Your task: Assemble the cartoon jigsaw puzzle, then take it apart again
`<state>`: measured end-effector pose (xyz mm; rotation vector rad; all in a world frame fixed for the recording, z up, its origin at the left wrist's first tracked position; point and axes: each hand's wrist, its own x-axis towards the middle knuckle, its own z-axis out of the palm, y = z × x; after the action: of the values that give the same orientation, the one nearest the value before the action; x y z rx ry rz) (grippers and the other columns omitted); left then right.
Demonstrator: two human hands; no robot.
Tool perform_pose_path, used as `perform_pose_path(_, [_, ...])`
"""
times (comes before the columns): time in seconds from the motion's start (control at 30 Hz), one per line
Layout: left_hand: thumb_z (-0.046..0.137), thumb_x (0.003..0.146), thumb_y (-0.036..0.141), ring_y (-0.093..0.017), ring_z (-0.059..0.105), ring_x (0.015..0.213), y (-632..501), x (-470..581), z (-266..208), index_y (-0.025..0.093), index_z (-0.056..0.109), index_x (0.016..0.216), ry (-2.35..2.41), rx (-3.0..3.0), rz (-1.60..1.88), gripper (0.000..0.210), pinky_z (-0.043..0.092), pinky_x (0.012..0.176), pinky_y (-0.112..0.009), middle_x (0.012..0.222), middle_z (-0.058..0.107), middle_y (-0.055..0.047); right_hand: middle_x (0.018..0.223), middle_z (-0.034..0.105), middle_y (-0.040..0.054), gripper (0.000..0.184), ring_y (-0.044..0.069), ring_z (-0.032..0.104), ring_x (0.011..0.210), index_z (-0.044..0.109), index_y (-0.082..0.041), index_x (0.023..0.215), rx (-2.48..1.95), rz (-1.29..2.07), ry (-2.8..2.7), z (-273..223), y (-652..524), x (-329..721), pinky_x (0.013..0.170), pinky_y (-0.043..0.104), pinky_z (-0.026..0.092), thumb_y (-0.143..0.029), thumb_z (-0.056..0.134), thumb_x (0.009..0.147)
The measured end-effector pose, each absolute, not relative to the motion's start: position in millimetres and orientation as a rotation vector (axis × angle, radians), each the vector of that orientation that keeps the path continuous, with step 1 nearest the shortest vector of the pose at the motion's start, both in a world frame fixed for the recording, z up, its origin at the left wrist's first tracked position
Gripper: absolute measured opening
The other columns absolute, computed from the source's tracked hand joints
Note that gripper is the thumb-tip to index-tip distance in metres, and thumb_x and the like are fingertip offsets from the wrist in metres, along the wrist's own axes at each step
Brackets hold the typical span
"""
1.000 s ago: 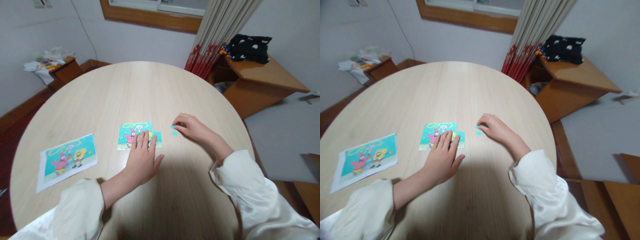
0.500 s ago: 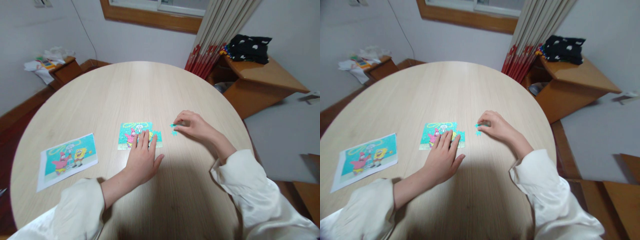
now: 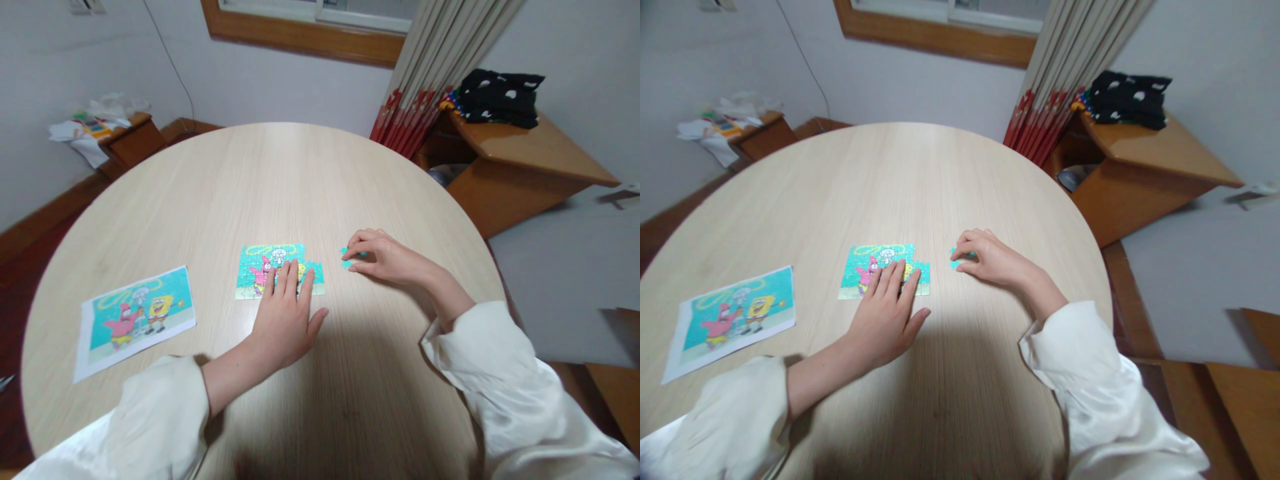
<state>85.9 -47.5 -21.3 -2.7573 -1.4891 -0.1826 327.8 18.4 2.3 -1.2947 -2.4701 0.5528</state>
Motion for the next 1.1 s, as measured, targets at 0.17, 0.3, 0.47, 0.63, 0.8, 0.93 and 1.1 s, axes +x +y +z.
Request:
perform_pose_path(0.17, [0.043, 0.092, 0.048, -0.041, 0.034, 0.136, -47, 86, -22, 0.004, 0.043, 0.138, -1.489, -2.754, -0.171, 0.064, 0.027, 0.11, -0.056, 0.145, 0.038, -0.028, 0.094, 0.065, 0.0067, 0.014, 0.021, 0.058, 0.094, 0.068, -0.021, 0.093, -1.293, 0.533, -2.5, 3, 17, 321, 0.088, 0.039, 0.039, -0.024, 0.055, 0.088])
perform_pose_path(0.3, [0.043, 0.092, 0.049, -0.041, 0.034, 0.136, -48, 86, -22, 0.004, 0.044, 0.138, -1.489, -2.748, -0.165, 0.064, 0.026, 0.11, -0.055, 0.145, 0.038, -0.028, 0.093, 0.068, 0.008, 0.014, 0.022, 0.058, 0.094, 0.067, -0.018, 0.094, -1.294, 0.488, -2.497, 4, 15, 314, 0.087, 0.039, 0.038, -0.024, 0.055, 0.09])
perform_pose_path(0.47, [0.043, 0.092, 0.049, -0.04, 0.035, 0.136, -48, 86, -22, 0.004, 0.044, 0.138, -1.49, -2.744, -0.183, 0.064, 0.026, 0.111, -0.055, 0.145, 0.038, -0.028, 0.088, 0.07, 0.0075, 0.019, 0.02, 0.06, 0.087, 0.067, -0.018, 0.09, -1.271, 0.393, -2.476, 0, 15, 306, 0.082, 0.036, 0.039, -0.025, 0.05, 0.093])
perform_pose_path(0.63, [0.042, 0.092, 0.05, -0.04, 0.035, 0.136, -48, 86, -22, 0.004, 0.044, 0.138, -1.495, -2.739, -0.191, 0.064, 0.026, 0.11, -0.055, 0.145, 0.039, -0.028, 0.083, 0.068, 0.0076, 0.021, 0.018, 0.059, 0.078, 0.064, -0.017, 0.085, -1.284, 0.171, -2.333, -9, 18, 291, 0.074, 0.032, 0.039, -0.023, 0.046, 0.094])
perform_pose_path(0.8, [0.042, 0.092, 0.05, -0.04, 0.035, 0.136, -48, 87, -22, 0.004, 0.044, 0.138, -1.497, -2.735, -0.204, 0.064, 0.025, 0.111, -0.055, 0.145, 0.039, -0.027, 0.083, 0.067, 0.0081, 0.024, 0.017, 0.056, 0.075, 0.064, -0.016, 0.086, -1.223, -0.065, -2.301, -14, 20, 265, 0.07, 0.03, 0.037, -0.023, 0.043, 0.096])
perform_pose_path(0.93, [0.042, 0.092, 0.051, -0.04, 0.034, 0.136, -48, 87, -23, 0.004, 0.044, 0.138, -1.498, -2.742, -0.204, 0.065, 0.025, 0.111, -0.055, 0.146, 0.038, -0.027, 0.08, 0.067, 0.0084, 0.03, 0.019, 0.052, 0.076, 0.065, -0.016, 0.082, -1.136, -0.279, -2.443, -14, 20, 253, 0.068, 0.033, 0.032, -0.024, 0.041, 0.098])
perform_pose_path(1.1, [0.042, 0.092, 0.051, -0.04, 0.035, 0.136, -48, 88, -23, 0.004, 0.042, 0.139, -1.494, -2.744, -0.204, 0.067, 0.026, 0.111, -0.055, 0.145, 0.039, -0.028, 0.079, 0.066, 0.0077, 0.024, 0.019, 0.05, 0.078, 0.065, -0.014, 0.082, -0.978, -0.42, -2.557, -12, 16, 255, 0.068, 0.033, 0.029, -0.02, 0.045, 0.096])
